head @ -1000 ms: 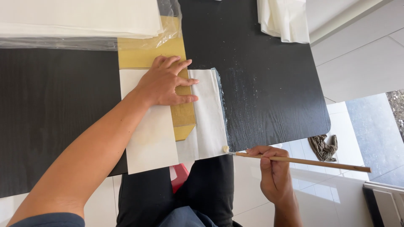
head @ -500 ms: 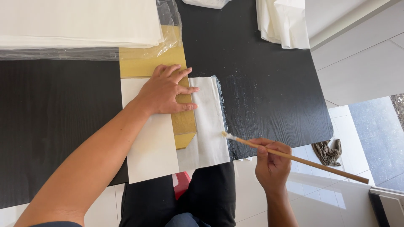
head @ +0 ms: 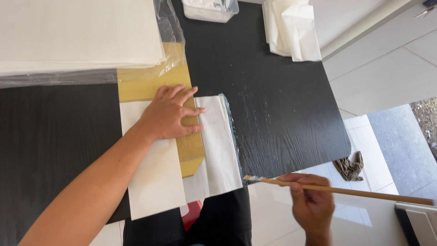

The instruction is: The person is manually forming paper tubes by folding white paper sheets around a cardboard template and applying glue with a brush.

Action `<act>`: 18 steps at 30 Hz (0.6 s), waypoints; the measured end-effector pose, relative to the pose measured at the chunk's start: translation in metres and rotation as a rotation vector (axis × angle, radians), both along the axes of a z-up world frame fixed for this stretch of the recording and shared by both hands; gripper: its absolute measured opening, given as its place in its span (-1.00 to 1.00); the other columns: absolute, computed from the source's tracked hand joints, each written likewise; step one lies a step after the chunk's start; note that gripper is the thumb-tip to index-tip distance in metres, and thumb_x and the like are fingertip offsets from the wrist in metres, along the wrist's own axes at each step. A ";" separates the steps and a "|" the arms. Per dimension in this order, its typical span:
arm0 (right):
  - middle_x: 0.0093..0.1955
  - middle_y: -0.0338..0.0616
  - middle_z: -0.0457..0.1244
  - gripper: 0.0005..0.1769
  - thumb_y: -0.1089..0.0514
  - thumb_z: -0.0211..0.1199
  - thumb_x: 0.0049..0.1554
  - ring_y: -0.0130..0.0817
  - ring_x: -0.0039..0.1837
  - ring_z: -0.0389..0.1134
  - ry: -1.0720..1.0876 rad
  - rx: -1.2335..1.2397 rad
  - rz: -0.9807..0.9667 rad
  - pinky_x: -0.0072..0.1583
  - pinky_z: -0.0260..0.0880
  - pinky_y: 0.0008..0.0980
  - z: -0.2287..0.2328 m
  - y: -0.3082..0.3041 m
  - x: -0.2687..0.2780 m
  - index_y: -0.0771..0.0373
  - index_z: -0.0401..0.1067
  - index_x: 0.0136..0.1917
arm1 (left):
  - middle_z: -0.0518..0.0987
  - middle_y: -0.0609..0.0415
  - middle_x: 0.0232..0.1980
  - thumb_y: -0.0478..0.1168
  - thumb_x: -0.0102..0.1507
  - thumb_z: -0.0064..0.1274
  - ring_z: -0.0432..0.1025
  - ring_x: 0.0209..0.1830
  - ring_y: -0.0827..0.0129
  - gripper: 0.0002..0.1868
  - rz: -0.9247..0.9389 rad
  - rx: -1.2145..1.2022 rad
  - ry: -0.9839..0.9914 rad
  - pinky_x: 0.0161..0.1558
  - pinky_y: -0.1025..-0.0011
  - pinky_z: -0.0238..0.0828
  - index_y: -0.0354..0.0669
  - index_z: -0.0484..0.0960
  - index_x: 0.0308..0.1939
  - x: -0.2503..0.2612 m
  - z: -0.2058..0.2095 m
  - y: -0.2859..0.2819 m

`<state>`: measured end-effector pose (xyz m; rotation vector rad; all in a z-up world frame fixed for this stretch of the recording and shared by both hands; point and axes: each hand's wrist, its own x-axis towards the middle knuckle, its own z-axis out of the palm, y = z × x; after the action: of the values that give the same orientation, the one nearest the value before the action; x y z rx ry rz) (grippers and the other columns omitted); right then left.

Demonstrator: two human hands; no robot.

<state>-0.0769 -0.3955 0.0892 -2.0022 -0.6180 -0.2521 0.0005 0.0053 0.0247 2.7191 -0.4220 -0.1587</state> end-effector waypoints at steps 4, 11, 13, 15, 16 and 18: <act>-0.19 -0.11 0.39 -0.86 0.32 0.22 0.25 -0.31 -0.09 0.56 -0.281 -0.016 -0.002 -0.27 0.44 -0.66 0.010 0.019 0.068 0.22 0.29 0.03 | 0.16 -0.10 0.60 0.48 0.29 -0.38 -0.01 0.55 -0.15 -0.32 -0.013 0.001 -0.154 0.41 -0.13 -0.22 0.41 0.59 0.28 0.002 -0.019 0.000; -0.04 0.24 0.34 -0.81 0.43 0.33 0.29 -0.01 -0.08 0.49 -0.356 0.197 0.040 -0.05 0.53 -0.18 0.053 0.142 0.234 0.44 0.31 0.04 | 0.34 -0.11 0.47 0.31 0.38 -0.21 0.29 0.42 -0.05 -0.49 0.088 0.006 -0.515 0.37 -0.16 0.05 0.24 0.66 0.16 -0.008 -0.007 -0.008; -0.02 0.26 0.31 -0.82 0.46 0.32 0.32 0.09 0.00 0.48 -0.403 0.190 0.057 -0.03 0.53 -0.09 0.050 0.178 0.291 0.46 0.31 0.04 | 0.35 -0.10 0.45 0.34 0.38 -0.24 0.30 0.41 -0.03 -0.47 0.096 -0.005 -0.523 0.36 -0.14 0.05 0.24 0.65 0.17 -0.011 -0.007 -0.007; 0.02 0.02 0.25 -0.88 0.39 0.21 0.32 -0.17 0.03 0.47 -0.258 0.327 0.136 0.05 0.60 -0.29 0.039 0.213 0.348 0.35 0.28 0.07 | 0.35 -0.14 0.45 0.47 0.33 -0.28 0.26 0.44 -0.10 -0.35 0.038 -0.146 -0.348 0.38 -0.21 -0.02 0.26 0.68 0.16 -0.009 -0.009 -0.008; 0.02 0.02 0.25 -0.88 0.39 0.21 0.32 -0.17 0.03 0.47 -0.264 0.332 0.138 0.05 0.60 -0.29 0.041 0.227 0.354 0.35 0.28 0.07 | 0.35 -0.14 0.45 0.47 0.33 -0.28 0.26 0.44 -0.10 -0.35 0.039 -0.141 -0.354 0.38 -0.21 -0.02 0.26 0.68 0.16 -0.009 -0.004 -0.008; -0.27 -0.27 0.36 -0.92 0.11 0.23 0.29 -0.53 -0.15 0.48 0.029 0.046 -0.116 -0.13 0.45 -0.50 0.044 0.255 0.366 0.02 0.35 -0.02 | 0.05 -0.30 0.60 0.48 0.36 -0.54 -0.04 0.56 -0.15 -0.16 -0.052 -0.195 -0.138 0.43 -0.20 -0.34 0.08 0.56 0.33 -0.011 0.007 -0.006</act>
<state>0.2895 -0.1410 0.1330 -1.9967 -0.4749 -0.3037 -0.0104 -0.0009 0.0313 2.5363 -0.5200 0.0545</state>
